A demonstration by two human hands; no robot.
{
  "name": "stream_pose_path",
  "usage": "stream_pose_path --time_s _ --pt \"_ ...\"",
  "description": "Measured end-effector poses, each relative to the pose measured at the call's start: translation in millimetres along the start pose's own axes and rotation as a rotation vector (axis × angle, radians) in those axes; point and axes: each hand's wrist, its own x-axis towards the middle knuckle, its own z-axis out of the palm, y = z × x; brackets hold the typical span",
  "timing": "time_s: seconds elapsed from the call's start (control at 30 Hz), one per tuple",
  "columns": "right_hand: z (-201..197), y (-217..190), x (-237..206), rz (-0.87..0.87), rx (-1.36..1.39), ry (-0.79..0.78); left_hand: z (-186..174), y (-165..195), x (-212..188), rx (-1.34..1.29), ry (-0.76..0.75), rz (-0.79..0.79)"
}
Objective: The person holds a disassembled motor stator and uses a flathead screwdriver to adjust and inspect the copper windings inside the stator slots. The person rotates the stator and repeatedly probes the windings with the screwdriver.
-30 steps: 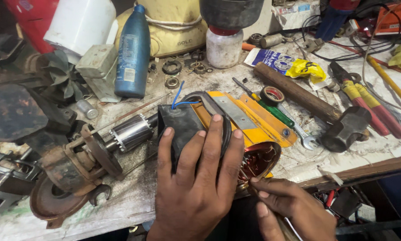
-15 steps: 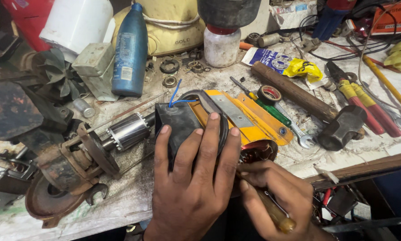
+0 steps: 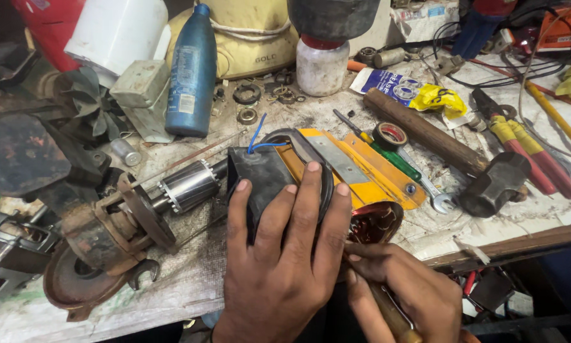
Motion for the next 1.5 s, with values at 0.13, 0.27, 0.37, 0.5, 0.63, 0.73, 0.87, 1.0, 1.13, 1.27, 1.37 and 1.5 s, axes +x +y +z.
stream_pose_path --time_s 0.13,0.27,0.37,0.5,0.63,0.73,0.87,1.0,1.13,1.27,1.37,1.5 --pt "3.6 6.1 9.9 -0.007 -0.033 -0.052 -0.5 -1.0 -0.6 0.012 -0.008 0.013" --pt "10.5 12.4 17.6 0.213 -0.022 -0.140 -1.8 -1.8 1.2 0.003 -0.016 0.015" --pt "2.2 15.0 11.6 0.322 -0.050 -0.180 0.1 -2.9 2.1 -0.001 0.000 0.026" --pt "-10.8 19.5 0.6 0.261 -0.011 -0.135 -1.5 -7.3 0.8 -0.002 -0.032 0.031" --pt "-6.2 19.9 0.7 0.048 0.022 -0.108 -3.7 -19.6 -0.4 -0.057 -0.031 0.041" --pt "2.3 13.4 3.5 0.013 -0.005 -0.091 -7.2 -27.9 -4.4 -0.113 -0.038 0.020" --pt "5.4 7.1 3.8 -0.062 -0.063 -0.055 -6.1 -28.7 -9.6 -0.136 -0.008 -0.004" --pt "1.2 7.1 -5.3 -0.010 0.001 -0.009 -1.7 -22.1 -12.3 -0.031 -0.001 0.012" --pt "2.3 9.9 -10.9 0.055 0.087 0.032 1.9 -13.0 -13.5 0.007 0.045 0.036" --pt "-0.1 12.1 -3.2 0.083 0.040 -0.074 0.9 -10.8 -14.8 0.024 0.039 0.063" --pt "0.3 10.3 3.2 -0.024 0.052 -0.080 1.6 -8.8 -12.5 -0.005 0.017 0.040" --pt "-1.2 8.7 6.0 -0.035 0.029 -0.102 0.0 -5.1 -10.2 0.009 -0.019 0.015"
